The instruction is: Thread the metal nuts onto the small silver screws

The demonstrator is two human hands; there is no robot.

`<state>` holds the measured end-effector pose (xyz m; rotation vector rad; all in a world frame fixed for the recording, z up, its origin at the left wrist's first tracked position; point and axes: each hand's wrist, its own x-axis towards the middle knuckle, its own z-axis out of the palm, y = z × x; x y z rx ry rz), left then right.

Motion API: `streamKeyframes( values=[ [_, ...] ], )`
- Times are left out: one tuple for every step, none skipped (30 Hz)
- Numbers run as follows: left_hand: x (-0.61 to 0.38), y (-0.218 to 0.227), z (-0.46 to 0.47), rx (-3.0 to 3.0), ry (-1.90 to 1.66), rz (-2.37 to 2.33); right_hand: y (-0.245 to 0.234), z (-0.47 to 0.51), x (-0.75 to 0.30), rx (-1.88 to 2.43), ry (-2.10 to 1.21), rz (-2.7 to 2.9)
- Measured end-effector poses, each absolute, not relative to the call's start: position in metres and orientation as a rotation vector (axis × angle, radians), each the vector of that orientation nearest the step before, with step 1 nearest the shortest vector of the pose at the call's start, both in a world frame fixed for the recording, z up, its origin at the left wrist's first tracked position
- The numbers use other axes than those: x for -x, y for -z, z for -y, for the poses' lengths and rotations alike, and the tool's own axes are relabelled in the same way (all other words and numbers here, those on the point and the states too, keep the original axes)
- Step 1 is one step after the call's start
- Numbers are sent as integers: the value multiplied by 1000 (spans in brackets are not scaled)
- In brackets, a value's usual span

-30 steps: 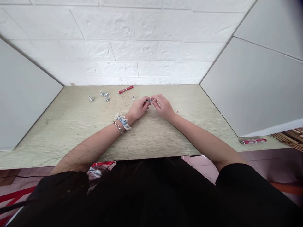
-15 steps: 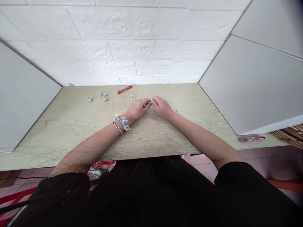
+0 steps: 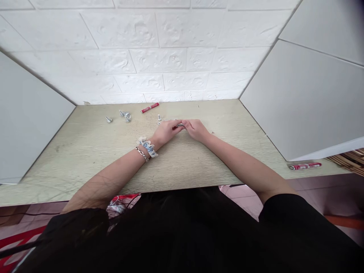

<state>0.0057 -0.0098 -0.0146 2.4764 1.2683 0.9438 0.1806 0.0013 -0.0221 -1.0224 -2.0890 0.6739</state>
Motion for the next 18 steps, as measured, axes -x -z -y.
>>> streamKeyframes(
  values=[
    [-6,14,10,-2446,-954,-1276,22,-1,-181,1024,-664,2092],
    [-7,13,11,-2408,-959,-1286,22,-1,-181,1022,-655,2099],
    [-7,12,12,-2366,-960,-1301,22,-1,-182,1017,-647,2109],
    [-8,11,12,-2318,-958,-1321,22,-2,-182,1009,-643,2118],
    [-8,10,12,-2270,-956,-1345,22,-2,-182,999,-641,2126],
    [-9,8,13,-2222,-957,-1371,21,-1,-182,985,-640,2133],
    [-9,7,13,-2179,-959,-1394,21,-1,-182,968,-638,2140],
    [-9,7,13,-2141,-966,-1414,21,-1,-182,949,-633,2146],
    [-9,6,13,-2113,-977,-1430,21,0,-182,939,-624,2151],
    [-9,6,13,-2096,-989,-1439,21,0,-181,940,-610,2155],
    [-8,6,13,-2092,-998,-1444,21,1,-180,954,-592,2159],
    [-8,6,13,-2096,-1005,-1445,21,1,-180,974,-570,2162],
    [-8,6,13,-2104,-1009,-1443,22,1,-179,992,-546,2164],
    [-8,7,13,-2112,-1009,-1440,22,0,-179,1001,-520,2164],
    [-8,7,13,-2118,-1005,-1436,23,0,-178,1003,-494,2163],
    [-8,8,13,-2123,-1001,-1433,23,0,-178,999,-471,2159],
    [-8,8,13,-2130,-999,-1433,23,0,-178,996,-452,2155],
    [-9,8,13,-2141,-1000,-1437,23,0,-178,997,-440,2149]
  ],
)
